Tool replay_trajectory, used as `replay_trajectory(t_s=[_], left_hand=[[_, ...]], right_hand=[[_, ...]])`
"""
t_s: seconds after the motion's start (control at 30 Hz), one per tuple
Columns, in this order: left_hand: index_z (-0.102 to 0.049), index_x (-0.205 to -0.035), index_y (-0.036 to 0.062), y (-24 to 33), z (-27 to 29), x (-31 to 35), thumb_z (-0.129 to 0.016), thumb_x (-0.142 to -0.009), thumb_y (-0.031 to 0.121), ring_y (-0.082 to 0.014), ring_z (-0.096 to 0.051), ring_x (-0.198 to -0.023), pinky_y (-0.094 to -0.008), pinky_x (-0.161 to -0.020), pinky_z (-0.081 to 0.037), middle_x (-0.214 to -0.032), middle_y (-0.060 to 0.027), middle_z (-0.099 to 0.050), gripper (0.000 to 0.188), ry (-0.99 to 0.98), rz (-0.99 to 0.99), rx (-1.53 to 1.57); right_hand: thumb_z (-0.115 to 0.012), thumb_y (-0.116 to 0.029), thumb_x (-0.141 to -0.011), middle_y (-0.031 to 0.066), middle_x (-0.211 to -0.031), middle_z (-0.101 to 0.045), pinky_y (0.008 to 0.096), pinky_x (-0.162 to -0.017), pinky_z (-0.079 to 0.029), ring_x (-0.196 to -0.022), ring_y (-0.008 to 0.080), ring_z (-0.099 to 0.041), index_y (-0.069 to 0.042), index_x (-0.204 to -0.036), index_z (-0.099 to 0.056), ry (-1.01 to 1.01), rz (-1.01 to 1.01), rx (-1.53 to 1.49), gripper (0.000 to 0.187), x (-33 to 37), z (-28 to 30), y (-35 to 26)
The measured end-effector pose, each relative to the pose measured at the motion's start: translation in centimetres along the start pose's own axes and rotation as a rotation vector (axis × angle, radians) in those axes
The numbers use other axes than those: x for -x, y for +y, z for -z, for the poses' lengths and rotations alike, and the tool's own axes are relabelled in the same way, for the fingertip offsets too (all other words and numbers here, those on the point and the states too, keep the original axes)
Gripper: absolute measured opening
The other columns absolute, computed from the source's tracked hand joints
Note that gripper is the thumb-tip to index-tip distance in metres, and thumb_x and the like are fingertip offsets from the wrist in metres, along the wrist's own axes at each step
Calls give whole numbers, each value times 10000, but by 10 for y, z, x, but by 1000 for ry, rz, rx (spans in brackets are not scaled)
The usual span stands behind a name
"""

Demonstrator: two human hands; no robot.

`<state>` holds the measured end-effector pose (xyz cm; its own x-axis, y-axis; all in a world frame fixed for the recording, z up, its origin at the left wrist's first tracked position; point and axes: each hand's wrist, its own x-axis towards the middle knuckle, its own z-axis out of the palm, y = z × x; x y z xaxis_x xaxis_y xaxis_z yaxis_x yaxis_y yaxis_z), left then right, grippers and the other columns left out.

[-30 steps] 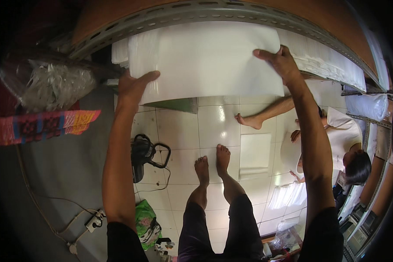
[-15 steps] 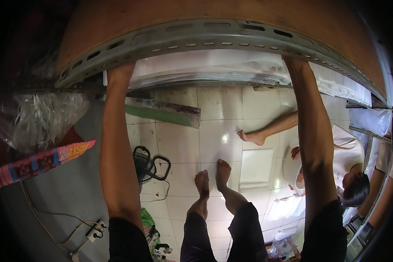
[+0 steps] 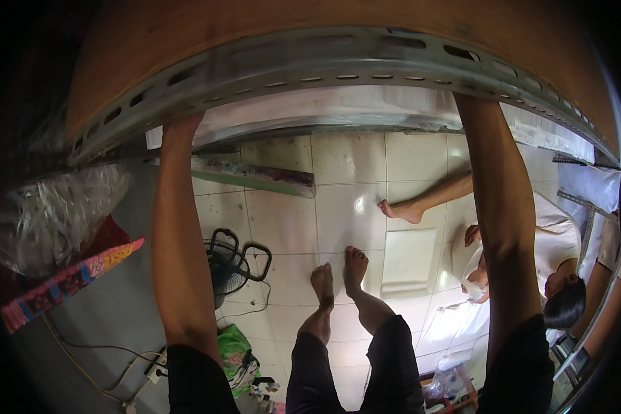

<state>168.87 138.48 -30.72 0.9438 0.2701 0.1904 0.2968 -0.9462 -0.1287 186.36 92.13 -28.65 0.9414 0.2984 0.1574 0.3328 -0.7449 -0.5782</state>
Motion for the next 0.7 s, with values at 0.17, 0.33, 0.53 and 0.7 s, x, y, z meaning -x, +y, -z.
replay_trajectory(t_s=[0.17, 0.33, 0.53, 0.7], left_hand=[[-632, -1318, 75, 16, 22, 20, -672, -917, 367, -402, -535, -1279, -495, -1094, -403, -1358, -199, -613, 498, 145, -27, -39], [-630, -1301, -3, 124, 74, 20, -580, -979, 286, -417, -523, -1284, -500, -1095, -381, -1349, -227, -613, 435, 205, -87, 305], [-643, -1208, -83, 129, 27, 31, -504, -1035, 230, -473, -586, -1121, -522, -1012, -428, -1189, -296, -652, 384, 205, -309, 297], [-467, -1386, -129, 170, 72, 67, -474, -1073, 259, -509, -491, -1252, -542, -1050, -391, -1368, -359, -503, 498, 344, -369, 406]], right_hand=[[-685, -233, -885, 157, -1034, -737, 421, -874, -540, -994, 325, -695, -63, -1207, -669, -20, 57, 72, 364, 1, -15, -3], [-683, -236, -876, 160, -1013, -747, 425, -864, -543, -987, 343, -710, -70, -1203, -672, 326, 116, -5, 367, 20, 12, 10], [-681, -152, -960, 177, -1032, -742, 363, -828, -545, -963, 262, -731, -14, -1176, -667, 247, -476, -399, 257, 240, 19, -30], [-654, -233, -922, 165, -1056, -727, 409, -819, -561, -915, 320, -706, -50, -1132, -703, -202, -958, -296, 283, 492, 62, -32]])
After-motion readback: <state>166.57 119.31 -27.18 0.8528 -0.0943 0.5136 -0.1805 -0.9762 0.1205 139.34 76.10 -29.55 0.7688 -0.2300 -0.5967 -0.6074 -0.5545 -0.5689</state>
